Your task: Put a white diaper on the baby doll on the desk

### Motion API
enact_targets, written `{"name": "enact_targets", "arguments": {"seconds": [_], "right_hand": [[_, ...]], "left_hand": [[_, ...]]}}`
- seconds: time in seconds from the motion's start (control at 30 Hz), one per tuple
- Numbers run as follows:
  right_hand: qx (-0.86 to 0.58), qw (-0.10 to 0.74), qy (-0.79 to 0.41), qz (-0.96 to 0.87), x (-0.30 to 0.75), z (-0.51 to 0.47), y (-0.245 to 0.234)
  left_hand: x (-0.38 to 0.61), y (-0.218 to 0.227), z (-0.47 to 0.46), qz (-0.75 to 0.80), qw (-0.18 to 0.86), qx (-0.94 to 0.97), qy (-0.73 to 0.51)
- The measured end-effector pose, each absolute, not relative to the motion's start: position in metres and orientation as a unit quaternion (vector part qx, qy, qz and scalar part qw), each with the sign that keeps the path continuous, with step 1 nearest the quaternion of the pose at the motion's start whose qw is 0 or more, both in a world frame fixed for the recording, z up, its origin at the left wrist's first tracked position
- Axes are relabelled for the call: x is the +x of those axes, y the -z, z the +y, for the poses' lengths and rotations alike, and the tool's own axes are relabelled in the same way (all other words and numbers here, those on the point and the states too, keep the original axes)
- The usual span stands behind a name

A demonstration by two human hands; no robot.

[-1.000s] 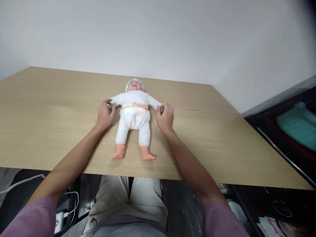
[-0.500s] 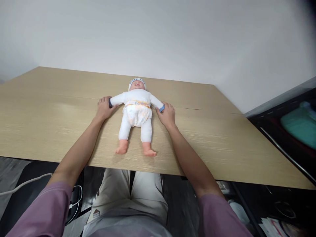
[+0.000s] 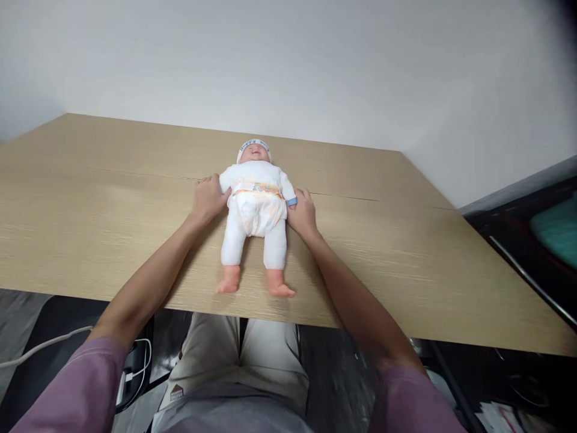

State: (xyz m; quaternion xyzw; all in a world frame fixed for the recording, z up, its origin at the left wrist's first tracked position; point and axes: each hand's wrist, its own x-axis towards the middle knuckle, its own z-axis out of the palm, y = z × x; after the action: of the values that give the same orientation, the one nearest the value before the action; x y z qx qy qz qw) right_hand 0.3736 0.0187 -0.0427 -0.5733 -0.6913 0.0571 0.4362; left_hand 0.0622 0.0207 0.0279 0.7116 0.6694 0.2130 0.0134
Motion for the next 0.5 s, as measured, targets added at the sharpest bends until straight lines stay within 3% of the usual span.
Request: {"name": "enact_targets", "arguments": {"seconds": [0.23,0.37,0.5], "right_hand": [[-0.485,0.448,-0.127,-0.740,0.429,-0.063,-0.011],[-0.482,0.389,-0.115,-0.776,0.464,-0.169,-0.041],[-0.405,0.279,-0.219,-0.842,0.473,-0.272,-0.040]], "left_hand": [[0.056,-0.055,-0.143,0.599,0.050,0.737,-0.310],[0.031,-0.012,-0.294,0.516,0.146,0.803,-0.262],[-0.001,0.042,-0.423,0.501,0.241,0.816,-0.156]]}}
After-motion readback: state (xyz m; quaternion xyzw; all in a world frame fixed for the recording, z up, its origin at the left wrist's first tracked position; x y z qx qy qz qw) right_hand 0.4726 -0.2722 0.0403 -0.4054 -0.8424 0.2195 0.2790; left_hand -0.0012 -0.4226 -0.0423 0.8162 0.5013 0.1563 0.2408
